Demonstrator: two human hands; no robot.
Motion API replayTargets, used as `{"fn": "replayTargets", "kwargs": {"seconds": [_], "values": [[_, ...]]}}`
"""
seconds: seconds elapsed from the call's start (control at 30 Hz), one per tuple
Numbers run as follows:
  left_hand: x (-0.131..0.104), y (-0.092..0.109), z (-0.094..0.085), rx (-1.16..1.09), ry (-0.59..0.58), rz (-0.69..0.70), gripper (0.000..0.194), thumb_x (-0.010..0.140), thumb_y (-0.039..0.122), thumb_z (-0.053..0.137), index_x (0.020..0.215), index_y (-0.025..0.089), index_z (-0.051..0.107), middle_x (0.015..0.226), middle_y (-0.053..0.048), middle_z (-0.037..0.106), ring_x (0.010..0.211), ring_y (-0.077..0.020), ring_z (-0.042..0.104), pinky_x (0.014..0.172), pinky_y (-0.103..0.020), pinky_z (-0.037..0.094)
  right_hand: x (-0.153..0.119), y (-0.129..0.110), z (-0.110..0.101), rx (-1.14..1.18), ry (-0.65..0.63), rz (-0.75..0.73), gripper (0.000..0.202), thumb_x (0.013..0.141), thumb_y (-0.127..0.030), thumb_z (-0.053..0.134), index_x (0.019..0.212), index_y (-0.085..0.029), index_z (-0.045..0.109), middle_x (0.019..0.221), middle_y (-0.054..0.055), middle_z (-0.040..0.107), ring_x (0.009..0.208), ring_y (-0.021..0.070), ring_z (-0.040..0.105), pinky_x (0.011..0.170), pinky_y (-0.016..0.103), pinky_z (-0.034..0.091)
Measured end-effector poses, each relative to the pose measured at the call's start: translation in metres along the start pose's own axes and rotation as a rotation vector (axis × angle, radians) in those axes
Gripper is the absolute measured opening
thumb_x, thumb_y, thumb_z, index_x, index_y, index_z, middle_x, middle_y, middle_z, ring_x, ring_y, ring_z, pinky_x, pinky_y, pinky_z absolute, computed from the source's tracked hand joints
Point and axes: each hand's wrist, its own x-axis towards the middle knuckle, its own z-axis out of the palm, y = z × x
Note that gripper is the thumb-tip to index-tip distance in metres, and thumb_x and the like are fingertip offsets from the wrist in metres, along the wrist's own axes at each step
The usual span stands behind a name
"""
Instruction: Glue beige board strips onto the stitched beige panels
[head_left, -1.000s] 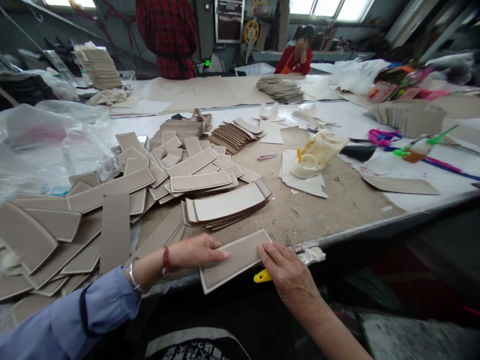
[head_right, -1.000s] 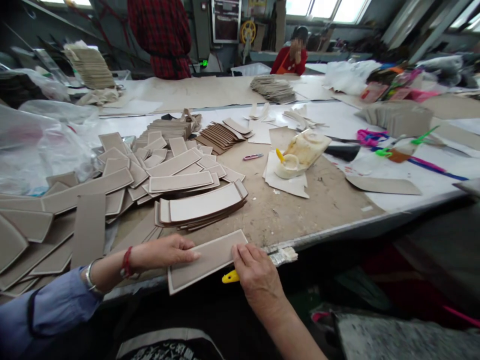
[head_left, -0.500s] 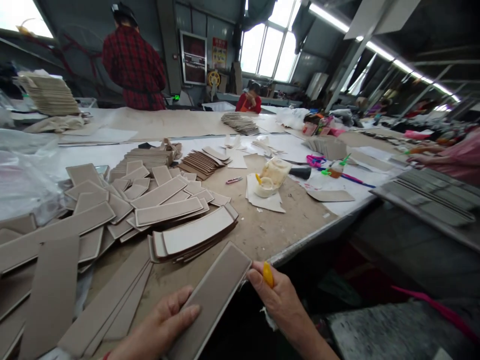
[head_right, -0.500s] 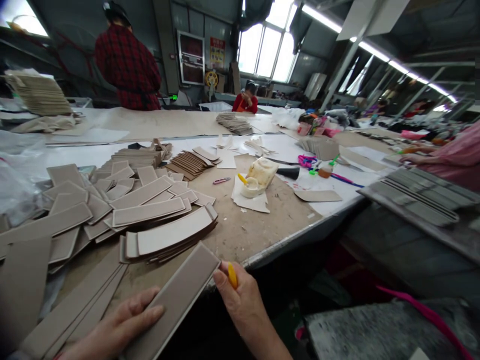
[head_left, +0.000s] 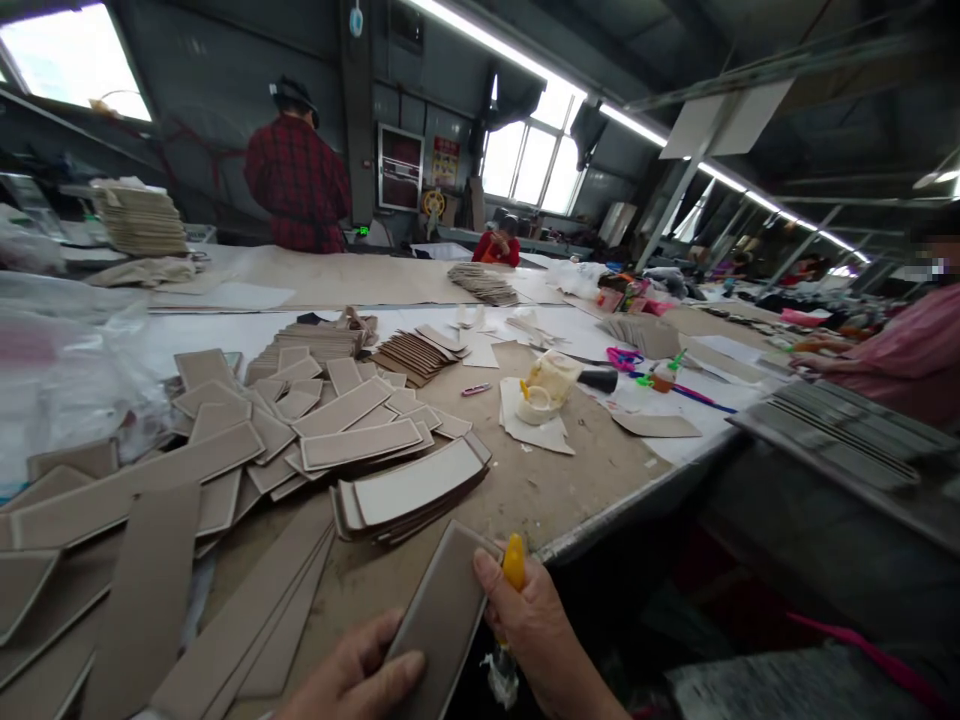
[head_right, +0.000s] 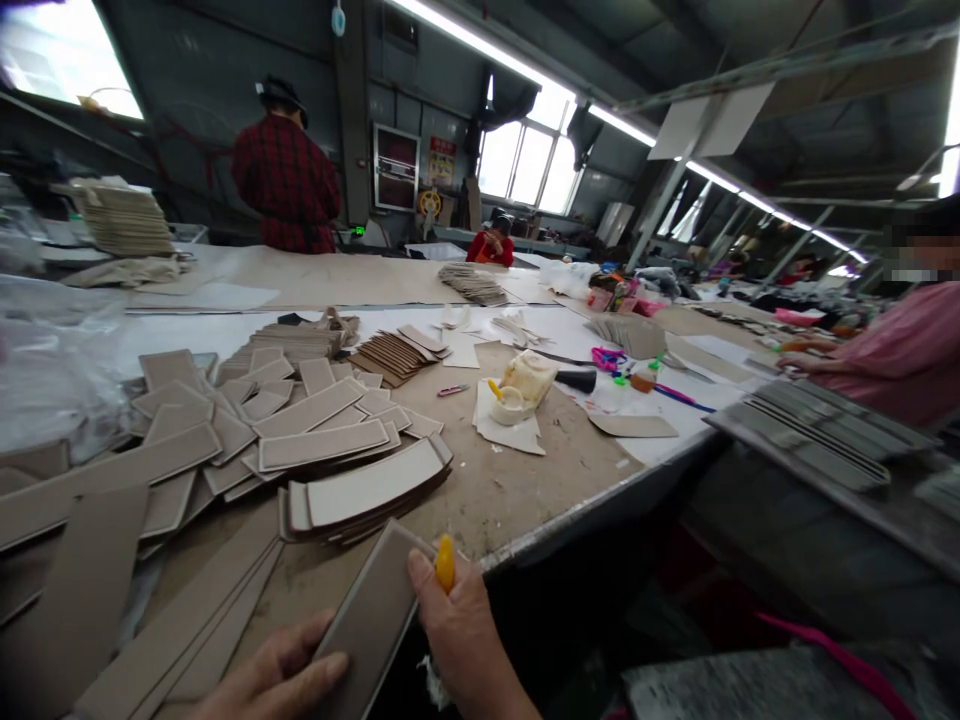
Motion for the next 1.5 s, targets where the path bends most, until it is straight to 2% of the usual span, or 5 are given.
{"fn": "replayTargets", "kwargs": {"seconds": [0.27, 0.6, 0.8, 1.1, 1.5], "values": [[0.003, -0.001, 0.002, -0.058, 0.016, 0.035, 0.051, 0.076, 0.058, 0.059, 0.1, 0.013, 0.056, 0.077, -0.006, 0.066, 0.065, -0.0171, 0.065, 0.056, -0.022, 0.047, -0.005, -0.003, 0.019, -0.257, -0.09, -0.107, 0.04, 0.079, -0.057, 0.051, 0.07, -0.018, 0.048, 0.06, -0.004, 0.041, 0.054, 0.0094, 0.037, 0.049, 0.022, 0.034], [-0.011, -0.009, 0.002, -0.317, -0.012, -0.004, 0.059, 0.065, 0.045, 0.077, 0.11, 0.015, 0.051, 0.094, -0.011, 0.068, 0.075, -0.0188, 0.067, 0.064, -0.025, 0.05, 0.0, -0.011, 0.035, -0.276, -0.075, -0.079, 0.039, 0.075, -0.055, 0.058, 0.067, -0.019, 0.048, 0.056, -0.004, 0.044, 0.051, 0.0096, 0.04, 0.045, 0.021, 0.035], [-0.013, -0.01, -0.003, -0.394, -0.055, -0.015, 0.053, 0.067, 0.038, 0.077, 0.109, 0.016, 0.053, 0.096, -0.01, 0.067, 0.077, -0.0187, 0.068, 0.063, -0.024, 0.05, 0.007, -0.007, 0.036, -0.194, -0.089, -0.037, 0.039, 0.073, -0.054, 0.062, 0.068, -0.017, 0.052, 0.055, -0.004, 0.048, 0.049, 0.0093, 0.043, 0.044, 0.021, 0.035], [-0.016, -0.019, -0.009, -0.448, -0.138, -0.098, 0.056, 0.069, 0.028, 0.076, 0.117, 0.018, 0.051, 0.099, -0.012, 0.066, 0.08, -0.0224, 0.068, 0.066, -0.028, 0.052, 0.022, -0.015, 0.026, -0.04, 0.097, 0.047, 0.048, 0.056, -0.053, 0.075, 0.053, -0.019, 0.042, 0.04, -0.009, 0.035, 0.036, 0.0037, 0.026, 0.035, 0.02, 0.019], [-0.012, -0.02, -0.005, -0.462, -0.171, -0.132, 0.052, 0.069, 0.027, 0.076, 0.114, 0.017, 0.05, 0.098, -0.012, 0.065, 0.077, -0.0221, 0.068, 0.066, -0.03, 0.053, 0.026, -0.01, 0.017, 0.008, 0.148, 0.054, 0.049, 0.057, -0.051, 0.076, 0.051, -0.02, 0.039, 0.038, -0.009, 0.035, 0.035, 0.0037, 0.029, 0.033, 0.019, 0.021]]}}
